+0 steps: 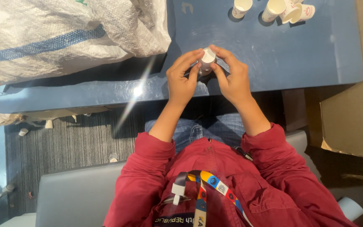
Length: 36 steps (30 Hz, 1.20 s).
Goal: Packing small paper cups onto a table and arranging them.
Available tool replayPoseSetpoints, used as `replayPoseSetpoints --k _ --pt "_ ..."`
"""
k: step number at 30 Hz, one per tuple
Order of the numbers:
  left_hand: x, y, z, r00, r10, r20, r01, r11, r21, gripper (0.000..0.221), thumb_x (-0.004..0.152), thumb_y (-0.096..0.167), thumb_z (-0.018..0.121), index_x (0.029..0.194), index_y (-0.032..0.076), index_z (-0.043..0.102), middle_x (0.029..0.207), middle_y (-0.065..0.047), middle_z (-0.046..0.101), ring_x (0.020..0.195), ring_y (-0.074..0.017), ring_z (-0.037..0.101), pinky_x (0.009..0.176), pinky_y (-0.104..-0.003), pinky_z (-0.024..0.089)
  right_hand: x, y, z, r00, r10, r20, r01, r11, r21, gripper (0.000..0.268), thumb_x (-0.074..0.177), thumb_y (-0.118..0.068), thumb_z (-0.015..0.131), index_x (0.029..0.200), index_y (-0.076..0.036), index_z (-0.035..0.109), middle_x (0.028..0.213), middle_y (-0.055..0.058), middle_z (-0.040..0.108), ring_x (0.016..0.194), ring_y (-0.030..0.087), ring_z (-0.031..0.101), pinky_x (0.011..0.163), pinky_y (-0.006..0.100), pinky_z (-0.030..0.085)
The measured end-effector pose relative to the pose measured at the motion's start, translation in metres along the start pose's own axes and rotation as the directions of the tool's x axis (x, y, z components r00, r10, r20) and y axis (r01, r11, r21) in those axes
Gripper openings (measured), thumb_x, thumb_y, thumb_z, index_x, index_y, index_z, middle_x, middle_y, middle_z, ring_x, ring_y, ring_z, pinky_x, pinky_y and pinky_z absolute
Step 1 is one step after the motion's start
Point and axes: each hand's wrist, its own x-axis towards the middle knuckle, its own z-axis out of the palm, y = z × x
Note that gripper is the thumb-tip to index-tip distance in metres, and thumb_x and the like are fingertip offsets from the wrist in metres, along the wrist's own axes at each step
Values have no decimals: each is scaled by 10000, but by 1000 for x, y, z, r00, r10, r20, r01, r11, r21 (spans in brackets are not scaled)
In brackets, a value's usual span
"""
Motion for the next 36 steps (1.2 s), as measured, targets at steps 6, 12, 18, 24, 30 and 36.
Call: replayPoseSetpoints --k 6,12,18,24,30,36 --pt "7 11 -7 999 -10 52 10 1000 -11 245 952 -2 707 1184 69 737 1222 -100 736 1154 -233 734 943 -318 635 0 5 -2 999 34 34 -38 993 110 331 1036 -17 670 1354 -16 581 1301 182 714 1267 309 700 1068 370 556" --pt "8 7 -8 997 0 73 3 999 -48 214 953 1 710 1161 44 730 1208 -109 729 1115 -233 745 918 -313 648 -2 12 -1 997 58 47 -63 993 100 240 1050 -25 664 1276 -1 589 1229 181 736 1206 295 731 1067 384 569" --pt "7 5 -9 996 -3 89 6 999 -35 211 952 -2 711 1156 44 737 1197 -112 728 1099 -233 748 905 -312 646 -3 11 0 995 76 66 -86 983 164 233 1051 -6 643 1272 11 573 1258 201 723 1229 295 712 1057 371 569" --pt "1 0 -7 994 -58 94 56 998 27 217 913 -31 714 1112 48 751 1165 -104 750 1030 -221 768 881 -302 626 -7 17 2 989 111 99 -125 982 142 243 1047 6 634 1275 15 549 1235 203 728 1196 286 727 989 352 586" --pt "-4 -14 -9 983 -84 166 84 996 3 239 931 -47 719 1146 52 755 1249 -105 748 1103 -224 773 941 -314 639 -11 14 1 973 190 127 -192 981 -1 256 1005 16 664 1237 -17 561 1139 195 749 1073 288 774 896 338 612" --pt "1 0 -8 970 -62 235 44 996 79 379 830 9 826 1168 40 657 1304 -115 705 1134 -259 742 901 -327 648 -18 16 8 997 56 44 -54 997 -53 322 988 43 687 1269 -17 542 1153 217 729 1089 354 749 886 384 603"
